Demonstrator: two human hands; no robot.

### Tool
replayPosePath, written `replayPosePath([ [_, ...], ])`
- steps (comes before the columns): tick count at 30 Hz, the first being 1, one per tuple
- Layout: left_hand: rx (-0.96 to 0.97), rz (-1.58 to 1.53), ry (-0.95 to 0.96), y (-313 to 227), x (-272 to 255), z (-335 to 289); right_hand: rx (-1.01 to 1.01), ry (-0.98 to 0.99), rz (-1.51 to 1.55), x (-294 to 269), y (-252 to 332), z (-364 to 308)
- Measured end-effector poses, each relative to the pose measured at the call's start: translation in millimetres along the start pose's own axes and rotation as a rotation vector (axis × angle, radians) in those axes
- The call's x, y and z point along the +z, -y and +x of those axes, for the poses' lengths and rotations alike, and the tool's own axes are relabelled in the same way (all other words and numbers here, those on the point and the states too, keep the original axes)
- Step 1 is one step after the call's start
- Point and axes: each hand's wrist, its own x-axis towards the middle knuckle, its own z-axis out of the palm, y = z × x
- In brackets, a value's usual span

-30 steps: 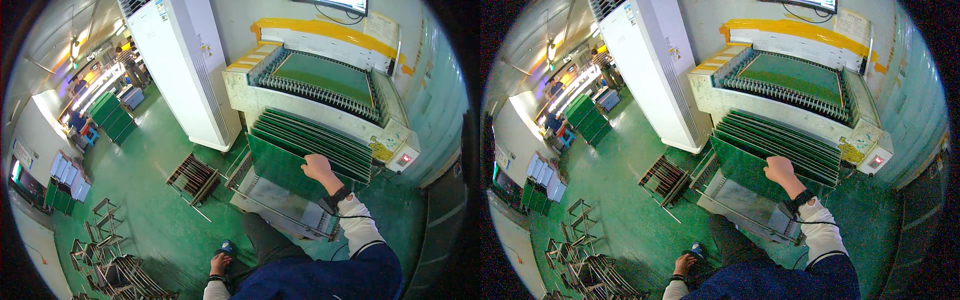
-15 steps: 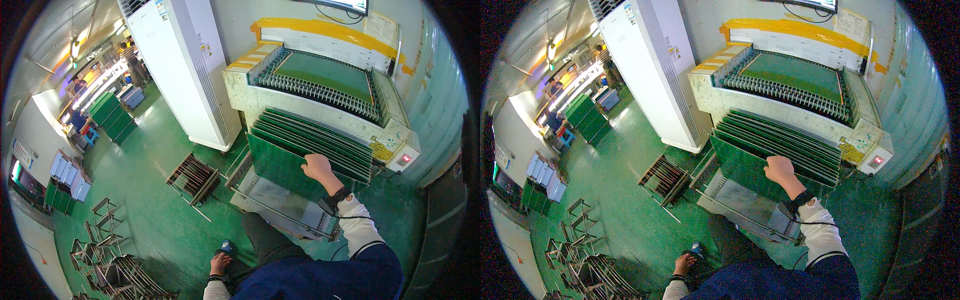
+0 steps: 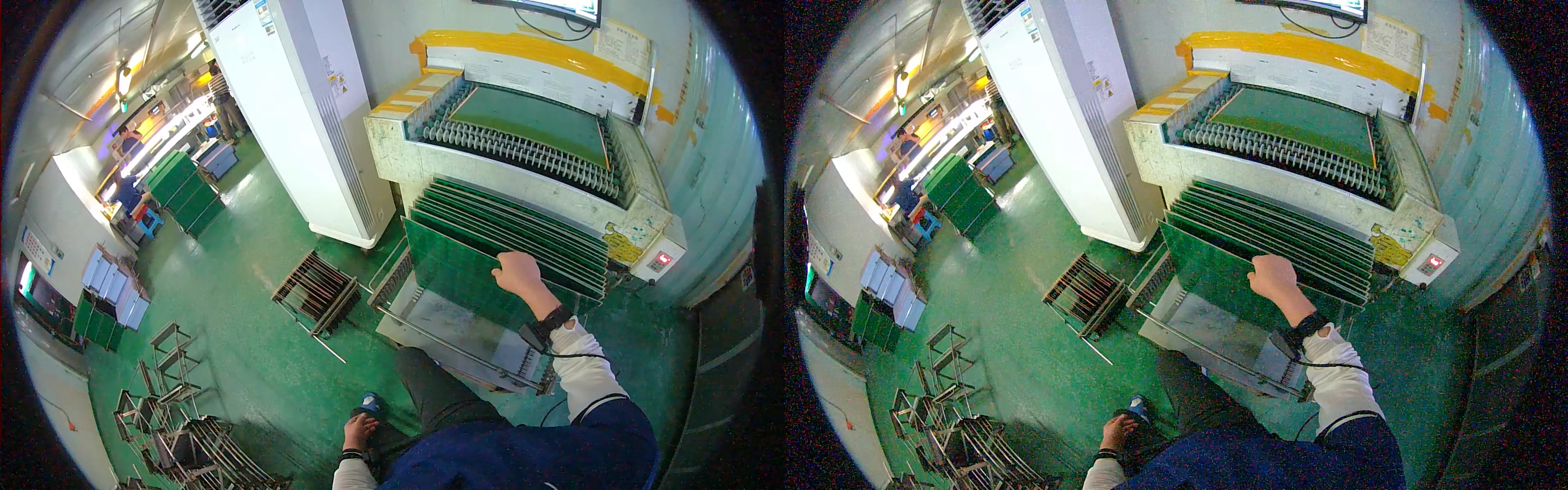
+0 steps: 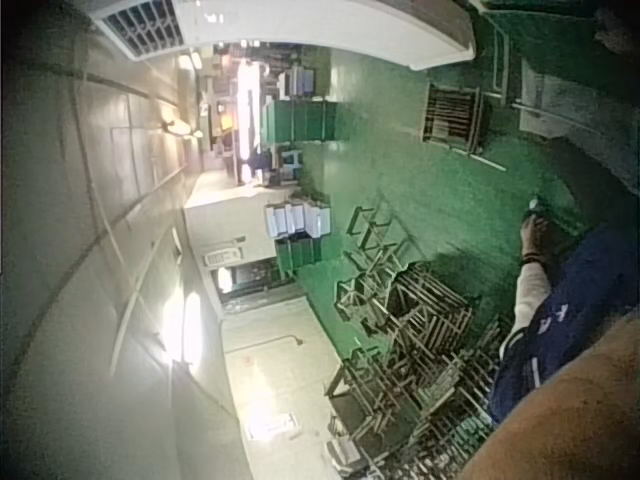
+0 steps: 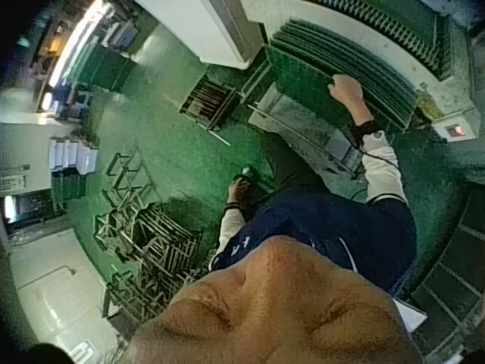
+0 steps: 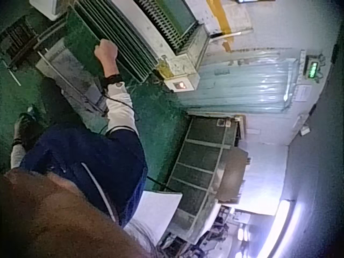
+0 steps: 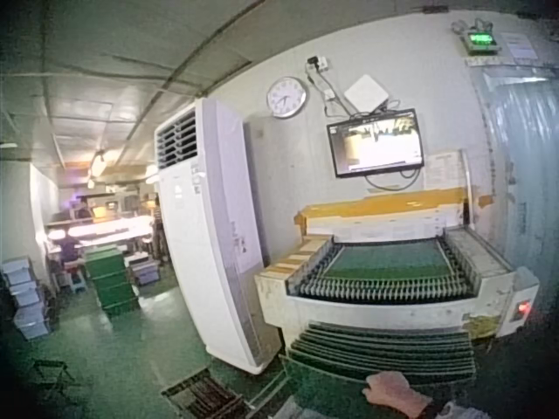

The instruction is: Moving green circuit boards from a drying or processing machine into a storage rack.

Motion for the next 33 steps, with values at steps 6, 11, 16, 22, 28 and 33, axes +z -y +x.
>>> replayPosePath([
  [6,0.004,0.026,-0.017,-1.5,2.5,-4.1,-0.001,0.007,0.003,-3.6,2.6,-2.8],
  [11,0.001,-0.006,-0.014,-2.8,3.0,-5.6,0.010,0.007,0.015,-3.4,3.0,-3.2],
  [16,0.010,0.022,-0.010,-2.0,2.9,-6.4,0.016,0.005,0.014,-3.9,4.3,-3.8],
  [22,0.009,0.013,0.000,-2.3,2.6,-6.9,0.010,-0.002,0.013,-3.9,4.2,-4.0],
  [28,0.020,0.009,0.010,-2.2,3.6,-8.8,0.019,0.005,0.012,-3.8,4.0,-3.7],
  [33,0.001,0.004,0.005,-3.4,3.5,-8.0,0.023,0.001,0.017,-4.1,4.8,-3.7],
])
